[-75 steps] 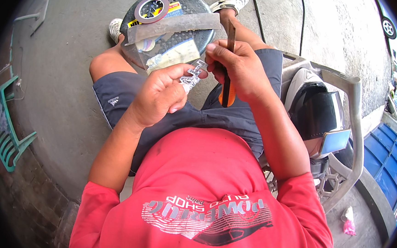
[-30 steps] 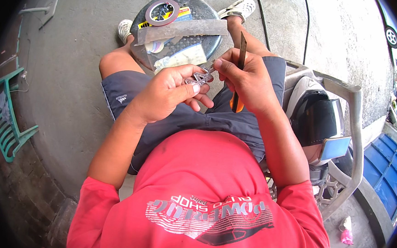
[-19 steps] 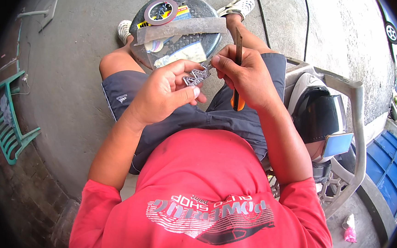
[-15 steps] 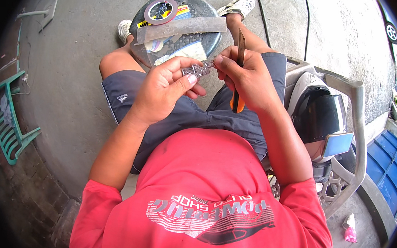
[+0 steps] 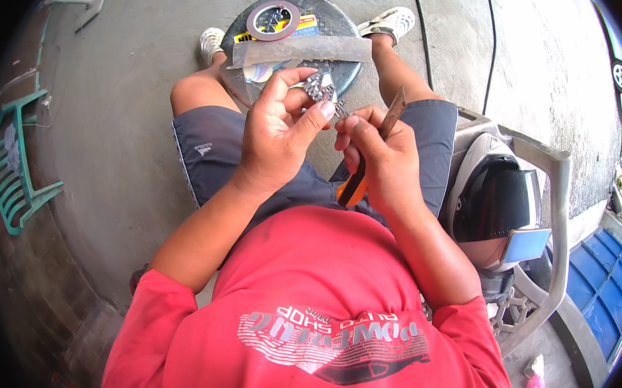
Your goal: The person sits cross-legged and uses a utility knife to scrape and clean a small electronic component held in their left hand. They repeatedly scrape the surface of the component and then use a roll of tape to wipe or clean it.
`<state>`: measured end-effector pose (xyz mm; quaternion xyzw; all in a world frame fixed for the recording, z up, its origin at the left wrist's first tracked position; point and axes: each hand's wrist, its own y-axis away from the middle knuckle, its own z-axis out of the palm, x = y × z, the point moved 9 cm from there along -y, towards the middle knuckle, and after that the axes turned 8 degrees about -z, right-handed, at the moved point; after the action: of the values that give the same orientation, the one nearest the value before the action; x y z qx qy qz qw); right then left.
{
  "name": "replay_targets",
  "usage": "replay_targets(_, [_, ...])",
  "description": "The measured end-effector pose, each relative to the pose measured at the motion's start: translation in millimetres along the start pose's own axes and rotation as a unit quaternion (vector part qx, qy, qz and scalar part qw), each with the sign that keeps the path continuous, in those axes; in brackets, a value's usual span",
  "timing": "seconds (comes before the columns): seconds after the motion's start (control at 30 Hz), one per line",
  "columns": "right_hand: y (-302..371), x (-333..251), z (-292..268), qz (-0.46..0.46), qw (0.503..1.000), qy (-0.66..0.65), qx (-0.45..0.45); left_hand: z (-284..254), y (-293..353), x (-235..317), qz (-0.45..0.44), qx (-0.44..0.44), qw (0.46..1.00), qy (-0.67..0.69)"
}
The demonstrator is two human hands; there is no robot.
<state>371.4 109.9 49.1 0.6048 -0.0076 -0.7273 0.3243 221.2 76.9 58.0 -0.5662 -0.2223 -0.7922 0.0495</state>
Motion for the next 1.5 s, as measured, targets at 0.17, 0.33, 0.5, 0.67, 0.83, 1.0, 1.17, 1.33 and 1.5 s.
replay_targets(0.17, [2, 8, 17, -0.025, 0.998, 0.037, -0.039, -4, -5, 5, 0.028, -0.001, 0.998, -0.055])
replay_targets(0.33, [3, 11, 28, -0.033, 0.999, 0.015, -0.026, -12, -13, 8, 0.038, 0.079, 0.985, -0.151])
replay_targets(0.5, [2, 13, 33, -0.012, 0.998, 0.046, -0.029, -22, -31, 5, 0.035, 0.114, 0.978, -0.169])
replay_targets(0.67, [-1, 11, 26, 0.000, 1.000, 0.027, -0.011, -21, -25, -1, -0.072, 0.012, 0.997, 0.037])
replay_targets(0.83, [-3, 12, 27, -0.013, 0.999, 0.047, -0.019, -15, -18, 6, 0.013, -0.011, 0.999, -0.040])
replay_targets(1.0, [-2, 9, 33, -0.023, 0.997, 0.067, -0.034, -29, -31, 6, 0.079, 0.105, 0.974, -0.182])
replay_targets(1.17, [0, 13, 28, 0.006, 0.998, 0.059, -0.023, -41, -40, -8, -0.135, 0.089, 0.986, -0.030])
replay_targets(1.33, [-2, 10, 25, -0.003, 0.998, 0.062, -0.019, -14, -24, 0, -0.052, -0.013, 0.997, -0.053])
replay_targets(1.5, [-2, 16, 27, 0.015, 0.998, 0.048, -0.032, -34, -36, -9, -0.094, 0.009, 0.994, -0.057])
